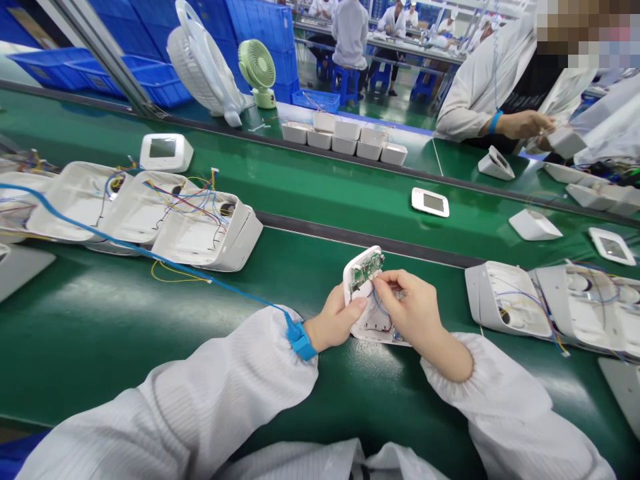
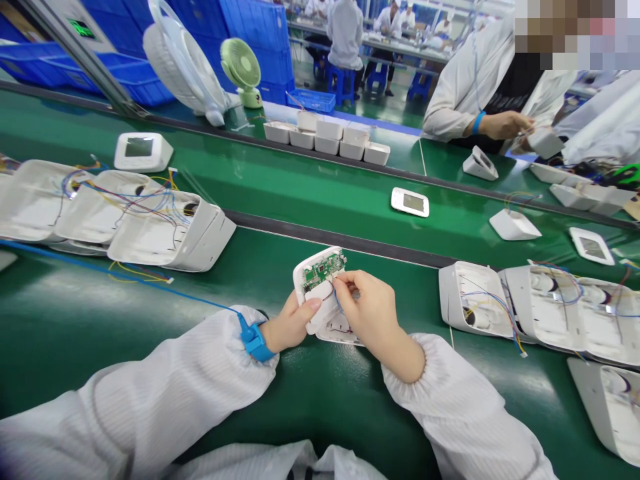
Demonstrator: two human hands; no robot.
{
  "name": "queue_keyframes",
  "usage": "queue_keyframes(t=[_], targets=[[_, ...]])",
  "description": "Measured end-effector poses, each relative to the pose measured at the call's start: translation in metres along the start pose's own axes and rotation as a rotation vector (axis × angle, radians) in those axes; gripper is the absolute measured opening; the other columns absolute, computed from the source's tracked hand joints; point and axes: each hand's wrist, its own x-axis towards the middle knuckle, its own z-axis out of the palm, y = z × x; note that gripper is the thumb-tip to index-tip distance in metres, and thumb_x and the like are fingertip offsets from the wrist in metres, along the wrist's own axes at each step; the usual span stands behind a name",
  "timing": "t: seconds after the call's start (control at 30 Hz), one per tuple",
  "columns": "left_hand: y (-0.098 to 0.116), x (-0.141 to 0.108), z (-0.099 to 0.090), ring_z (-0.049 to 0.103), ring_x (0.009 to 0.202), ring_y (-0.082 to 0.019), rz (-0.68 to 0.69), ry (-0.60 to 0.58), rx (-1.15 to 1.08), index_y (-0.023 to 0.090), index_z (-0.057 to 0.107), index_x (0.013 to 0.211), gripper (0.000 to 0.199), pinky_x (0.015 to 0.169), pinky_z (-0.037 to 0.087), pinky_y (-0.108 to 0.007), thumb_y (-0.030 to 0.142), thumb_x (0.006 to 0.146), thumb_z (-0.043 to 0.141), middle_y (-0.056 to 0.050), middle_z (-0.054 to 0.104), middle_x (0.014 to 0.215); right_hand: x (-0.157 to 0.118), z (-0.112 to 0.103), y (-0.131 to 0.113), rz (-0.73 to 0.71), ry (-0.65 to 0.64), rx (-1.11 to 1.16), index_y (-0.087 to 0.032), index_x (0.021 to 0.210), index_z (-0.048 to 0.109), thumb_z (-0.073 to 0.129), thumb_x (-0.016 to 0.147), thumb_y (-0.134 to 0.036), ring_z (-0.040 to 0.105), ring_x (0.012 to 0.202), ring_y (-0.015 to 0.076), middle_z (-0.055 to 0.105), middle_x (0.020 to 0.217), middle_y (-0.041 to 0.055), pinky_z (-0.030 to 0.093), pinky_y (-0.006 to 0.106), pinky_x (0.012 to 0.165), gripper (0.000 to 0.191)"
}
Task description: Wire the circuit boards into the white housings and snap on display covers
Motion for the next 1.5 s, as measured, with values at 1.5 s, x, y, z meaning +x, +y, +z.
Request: queue_keyframes(t=[1.5], targets=[[0.006, -0.001, 0.014, 0.053, 0.077, -0.018, 0.132, -0.011, 0.171, 0.013, 0.062, 0.093, 0.049, 0.080, 0.050, -0.036, 0.059, 0.089, 0.047, -0.006, 0.061, 0.083, 0.007, -0.004, -0.004, 0.089, 0.053, 0.196, -0.020, 0.076, 0.069, 0.063, 0.084, -0.027, 0.064, 0.059, 0.0149, 0.071, 0.071, -0.0003, 0.051, 0.025, 0.057, 0.012]])
